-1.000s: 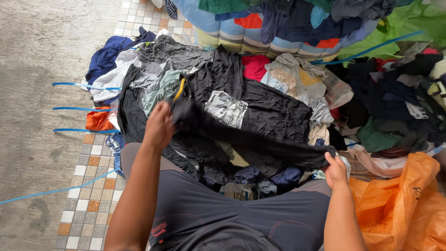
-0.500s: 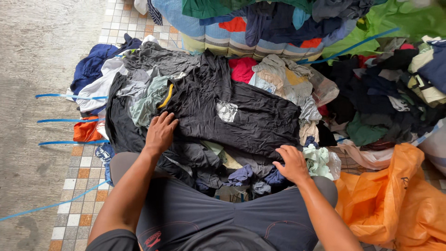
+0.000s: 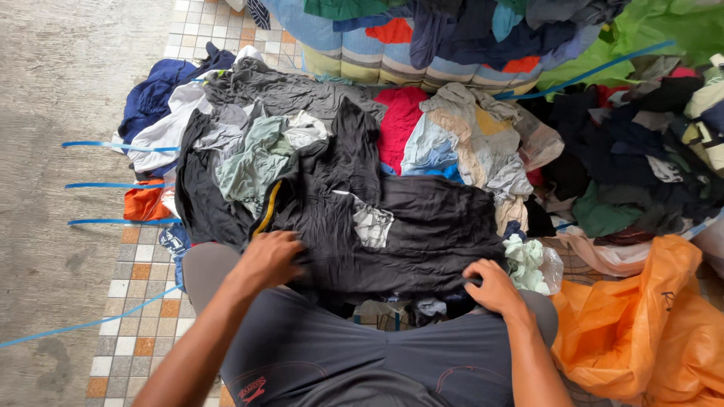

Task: The person sorts through a pile of clothing by hand, picking up individual shirts and shorts, smoothing them out to see the designs, and then folding or setting them aside.

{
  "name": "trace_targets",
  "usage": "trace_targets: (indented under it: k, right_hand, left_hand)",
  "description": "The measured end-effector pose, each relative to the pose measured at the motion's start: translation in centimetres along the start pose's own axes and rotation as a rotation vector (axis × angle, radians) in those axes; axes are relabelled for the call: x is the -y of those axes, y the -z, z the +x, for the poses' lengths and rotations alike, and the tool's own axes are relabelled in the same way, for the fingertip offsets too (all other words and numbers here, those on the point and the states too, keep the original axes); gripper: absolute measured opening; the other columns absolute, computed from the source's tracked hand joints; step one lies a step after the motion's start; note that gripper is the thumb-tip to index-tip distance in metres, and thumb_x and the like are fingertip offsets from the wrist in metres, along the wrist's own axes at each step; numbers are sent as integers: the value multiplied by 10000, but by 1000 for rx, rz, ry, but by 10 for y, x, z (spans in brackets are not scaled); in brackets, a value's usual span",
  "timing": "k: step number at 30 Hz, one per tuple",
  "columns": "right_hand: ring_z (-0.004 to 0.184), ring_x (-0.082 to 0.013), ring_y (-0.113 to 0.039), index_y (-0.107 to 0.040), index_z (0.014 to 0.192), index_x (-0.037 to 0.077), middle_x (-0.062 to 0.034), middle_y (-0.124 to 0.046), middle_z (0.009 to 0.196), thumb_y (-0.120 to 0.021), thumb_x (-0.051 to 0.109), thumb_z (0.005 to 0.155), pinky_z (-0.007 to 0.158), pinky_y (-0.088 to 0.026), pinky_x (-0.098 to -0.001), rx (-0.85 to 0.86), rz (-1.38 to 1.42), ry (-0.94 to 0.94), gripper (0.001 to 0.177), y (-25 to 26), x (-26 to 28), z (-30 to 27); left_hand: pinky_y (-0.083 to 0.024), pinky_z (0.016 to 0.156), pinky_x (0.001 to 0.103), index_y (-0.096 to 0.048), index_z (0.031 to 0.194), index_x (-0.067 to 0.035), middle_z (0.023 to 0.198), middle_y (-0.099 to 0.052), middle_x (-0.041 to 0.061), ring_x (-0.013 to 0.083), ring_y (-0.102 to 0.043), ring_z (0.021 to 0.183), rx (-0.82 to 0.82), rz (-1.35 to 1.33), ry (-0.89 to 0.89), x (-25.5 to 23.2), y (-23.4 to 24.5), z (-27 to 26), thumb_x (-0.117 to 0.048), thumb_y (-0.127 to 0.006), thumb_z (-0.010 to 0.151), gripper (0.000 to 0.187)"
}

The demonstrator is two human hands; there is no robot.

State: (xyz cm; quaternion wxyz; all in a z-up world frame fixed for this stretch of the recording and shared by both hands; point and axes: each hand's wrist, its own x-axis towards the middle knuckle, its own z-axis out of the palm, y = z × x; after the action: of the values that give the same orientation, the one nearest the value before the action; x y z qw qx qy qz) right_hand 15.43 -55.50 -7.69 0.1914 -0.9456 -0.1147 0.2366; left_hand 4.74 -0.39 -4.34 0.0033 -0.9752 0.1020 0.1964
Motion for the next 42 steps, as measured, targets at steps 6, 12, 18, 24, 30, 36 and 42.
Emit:
trace_targets:
  k: [6, 12, 18, 24, 30, 36, 42]
  right_hand:
    - [1075, -340, -758, -829, 985, 175, -59, -788, 993, -668, 10, 862, 988, -596, -466, -397, 255, 528, 261, -13, 117, 82]
    - [1224, -352, -685, -798, 1334, 222, -70, -734, 1260, -845, 385, 961, 1091, -542, -507, -294, 220, 342, 410, -25, 207, 138]
    - [1119, -221, -668, -788, 977, 348, 100, -696, 1029, -813, 515, 972, 1003, -512, -436, -255, 163, 248, 169, -36, 205, 150]
    - [1094, -253, -687, -762, 964, 320, 50, -702, 964, -750, 550, 1024, 1002, -529, -465, -208, 144, 169, 238, -36, 205, 167]
    - [1019, -262, -763, -804, 975, 364, 62, -769, 910, -766, 558, 1002, 937, -596, -448, -141, 276, -101, 200, -31, 205, 183]
    - [942, -266, -771, -820, 966, 318, 26, -777, 860, -804, 472, 991, 876, -589, -417, -208, 347, -104, 156, -36, 206, 189]
    - [1092, -304, -715, -840, 1088, 323, -3, -720, 1004, -887, 384, 919, 997, -575, -446, -338, 276, 262, 186, -34, 215, 181]
  left_hand:
    - [-577, 1062, 550, -720, 1319, -204, 1451, -699, 87, 357, -652, 1424, -595, -354, -213, -108, 23, 82, -366, -842, 897, 468]
    - [-160, 1366, 616, -384, 1755, -187, 1803, -394, 141, 314, -306, 1696, -412, -355, -20, -114, 1, 94, -623, -789, 919, 1026]
    - [-164, 1357, 626, -523, 1674, -303, 1801, -401, 80, 289, -306, 1697, -482, -433, -83, -105, -18, 109, -625, -764, 933, 843]
    - [-160, 1360, 597, -563, 1641, -328, 1795, -427, 36, 246, -327, 1691, -536, -418, -77, -105, -29, 117, -650, -758, 914, 819]
    - [-166, 1367, 588, -588, 1614, -349, 1790, -443, 10, 228, -343, 1684, -558, -394, -61, -107, -31, 120, -658, -759, 887, 808]
    - [-166, 1370, 588, -582, 1617, -363, 1785, -451, 15, 230, -349, 1685, -600, -407, -49, -108, -37, 122, -655, -759, 886, 808]
    - [-178, 1355, 650, -611, 1583, -359, 1778, -439, 107, 318, -342, 1688, -691, -430, -56, -110, -47, 125, -621, -789, 860, 790]
